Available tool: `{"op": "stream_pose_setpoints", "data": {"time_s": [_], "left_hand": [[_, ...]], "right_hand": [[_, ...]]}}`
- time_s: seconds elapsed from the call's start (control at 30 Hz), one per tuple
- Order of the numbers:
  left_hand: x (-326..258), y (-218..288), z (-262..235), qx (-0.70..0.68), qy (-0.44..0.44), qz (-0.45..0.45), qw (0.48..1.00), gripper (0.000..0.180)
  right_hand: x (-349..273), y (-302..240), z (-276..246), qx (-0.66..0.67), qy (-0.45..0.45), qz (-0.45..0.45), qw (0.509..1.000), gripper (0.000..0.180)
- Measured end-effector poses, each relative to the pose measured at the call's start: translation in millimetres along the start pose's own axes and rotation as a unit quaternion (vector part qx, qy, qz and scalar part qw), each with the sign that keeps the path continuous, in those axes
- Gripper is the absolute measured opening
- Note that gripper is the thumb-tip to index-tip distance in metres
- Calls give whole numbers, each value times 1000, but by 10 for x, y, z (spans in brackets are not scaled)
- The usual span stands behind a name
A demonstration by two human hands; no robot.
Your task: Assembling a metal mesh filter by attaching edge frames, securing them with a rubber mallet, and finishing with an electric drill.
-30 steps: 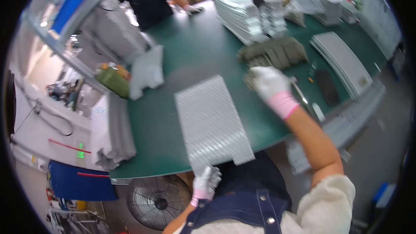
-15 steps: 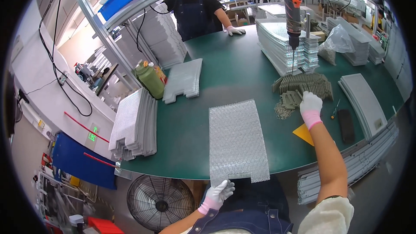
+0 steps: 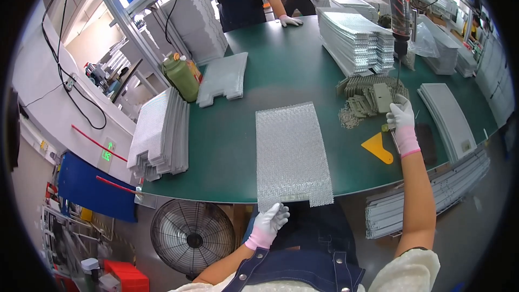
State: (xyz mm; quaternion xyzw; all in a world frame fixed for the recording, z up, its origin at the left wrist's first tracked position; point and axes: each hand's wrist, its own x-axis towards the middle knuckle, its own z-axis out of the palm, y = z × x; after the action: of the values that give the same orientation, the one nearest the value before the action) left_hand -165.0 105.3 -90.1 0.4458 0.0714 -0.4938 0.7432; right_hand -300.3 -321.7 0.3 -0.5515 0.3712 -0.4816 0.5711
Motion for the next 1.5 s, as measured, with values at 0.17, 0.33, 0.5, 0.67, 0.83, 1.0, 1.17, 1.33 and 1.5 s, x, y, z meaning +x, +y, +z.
{"op": "stream_pose_setpoints", "data": {"time_s": [0.17, 0.33, 0.5, 0.67, 0.83, 1.0, 1.17, 1.33, 1.5], "left_hand": [[-68, -32, -50, -18, -1, 20, 1000, 18], [-67, -39, -23, -12, -3, 20, 1000, 20], [-68, -29, 148, -21, 30, 10, 999, 21], [-81, -103, 161, -85, 18, 28, 996, 21], [-79, -67, 156, -88, -11, 21, 996, 24], [-67, -89, 91, -135, 0, -2, 991, 25], [-99, -60, 157, -110, -30, 12, 993, 26], [-80, -69, 114, -90, -1, 10, 996, 28], [-169, -31, 202, -88, -16, 5, 996, 26]], "right_hand": [[-555, -110, -46, 254, -156, 106, 949, 26], [-1357, -242, 124, 288, -175, 122, 934, 24], [-2156, -272, 326, 52, -197, 138, 969, 28], [-2995, 278, 584, 27, -292, 299, 908, 24], [-3103, 509, 800, 82, -209, 340, 913, 21], [-3134, 496, 759, 130, -208, 379, 892, 22], [-3103, 477, 774, 146, -215, 400, 879, 25], [-3126, 501, 751, 159, -225, 399, 875, 27], [-3137, 539, 773, 158, -215, 407, 874, 26]]}}
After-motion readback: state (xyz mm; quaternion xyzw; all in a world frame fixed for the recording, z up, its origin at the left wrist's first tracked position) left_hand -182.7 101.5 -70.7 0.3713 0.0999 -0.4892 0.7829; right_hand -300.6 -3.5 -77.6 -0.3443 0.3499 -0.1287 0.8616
